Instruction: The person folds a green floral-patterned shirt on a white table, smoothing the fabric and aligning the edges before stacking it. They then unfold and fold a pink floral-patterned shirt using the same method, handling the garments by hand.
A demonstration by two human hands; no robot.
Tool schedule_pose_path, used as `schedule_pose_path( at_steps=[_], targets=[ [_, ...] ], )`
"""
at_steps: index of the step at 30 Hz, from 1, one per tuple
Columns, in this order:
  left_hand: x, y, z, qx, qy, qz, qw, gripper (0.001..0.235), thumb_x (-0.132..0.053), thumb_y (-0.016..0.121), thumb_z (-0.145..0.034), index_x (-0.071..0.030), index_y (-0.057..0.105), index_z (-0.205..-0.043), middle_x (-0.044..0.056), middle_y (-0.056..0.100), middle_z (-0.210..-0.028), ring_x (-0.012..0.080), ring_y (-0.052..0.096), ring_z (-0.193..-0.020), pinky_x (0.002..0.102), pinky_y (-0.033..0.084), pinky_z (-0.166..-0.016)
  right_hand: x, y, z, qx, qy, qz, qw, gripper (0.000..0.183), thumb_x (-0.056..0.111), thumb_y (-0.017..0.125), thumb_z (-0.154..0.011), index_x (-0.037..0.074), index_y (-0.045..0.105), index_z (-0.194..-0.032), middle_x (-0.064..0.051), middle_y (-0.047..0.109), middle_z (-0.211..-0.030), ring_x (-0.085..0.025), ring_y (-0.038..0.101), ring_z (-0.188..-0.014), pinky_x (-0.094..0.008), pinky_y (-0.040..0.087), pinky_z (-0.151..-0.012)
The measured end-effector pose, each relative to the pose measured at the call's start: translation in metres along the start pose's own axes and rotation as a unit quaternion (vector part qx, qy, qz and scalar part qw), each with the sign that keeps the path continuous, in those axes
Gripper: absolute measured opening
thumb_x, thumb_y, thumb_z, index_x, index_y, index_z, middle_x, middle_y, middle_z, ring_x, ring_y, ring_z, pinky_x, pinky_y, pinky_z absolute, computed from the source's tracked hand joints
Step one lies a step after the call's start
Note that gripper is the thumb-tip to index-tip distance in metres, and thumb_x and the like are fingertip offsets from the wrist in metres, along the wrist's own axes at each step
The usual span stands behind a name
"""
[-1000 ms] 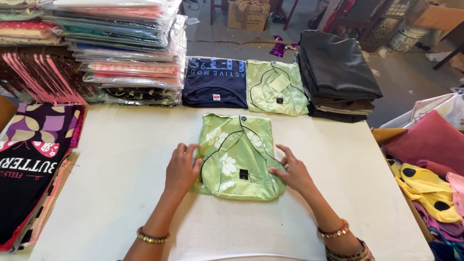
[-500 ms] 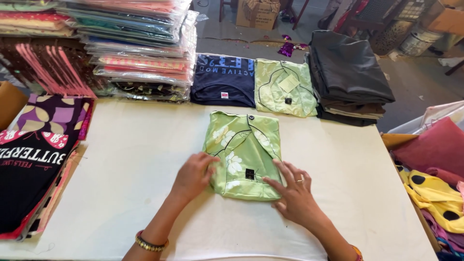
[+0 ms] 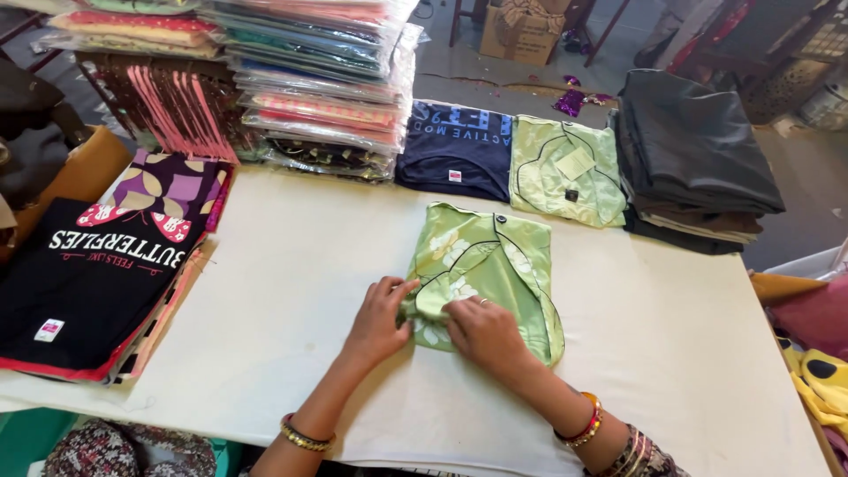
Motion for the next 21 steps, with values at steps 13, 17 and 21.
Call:
schedule_pose_path(
  at_steps=[13, 17, 21],
  targets=[
    [0.019, 0.078, -0.019, -0.124, 0.004, 0.117, 0.985, 0.048, -0.007, 0.053, -0.098, 0.0, 0.054, -0.146, 0.02, 0.059, -0.146, 0.0321, 0.054, -0.135, 0.039, 0.041, -0.113, 0.022, -0.02, -0.008, -0.146, 0.115, -0.148, 0.971, 0.017, 0.01, 0.067, -0.093, 0.006, 0.069, -0.109, -0.01, 0.078, -0.104, -0.03, 0.075, -0.082, -0.037, 0.058, -0.071],
    [-0.018, 0.079, -0.009, -0.15, -0.171, 0.62, 0.751, 0.049, -0.016, 0.045, -0.103, -0.007, 0.051, -0.151, 0.008, 0.062, -0.134, 0.0166, 0.057, -0.112, 0.03, 0.046, -0.095, 0.026, -0.011, -0.006, -0.161, 0.094, -0.172, 0.967, 0.015, 0.007, 0.068, -0.094, 0.003, 0.066, -0.109, -0.01, 0.077, -0.114, -0.029, 0.077, -0.092, -0.036, 0.06, -0.077],
    [-0.015, 0.096, 0.003, -0.138, -0.252, 0.75, 0.595, 0.048, -0.025, 0.045, -0.109, -0.006, 0.051, -0.153, 0.004, 0.06, -0.124, 0.0124, 0.056, -0.103, 0.029, 0.046, -0.086, 0.026, -0.01, -0.007, -0.153, 0.078, -0.189, 0.967, 0.018, 0.006, 0.068, -0.093, 0.002, 0.066, -0.111, -0.011, 0.076, -0.118, -0.031, 0.076, -0.096, -0.036, 0.06, -0.079]
  ],
)
Point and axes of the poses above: each hand's wrist, its own z-axis away from the middle knuckle, its own y-axis out of the palm, x = y × z, the point moved 2 cm from there along -z, towards the middle knuckle
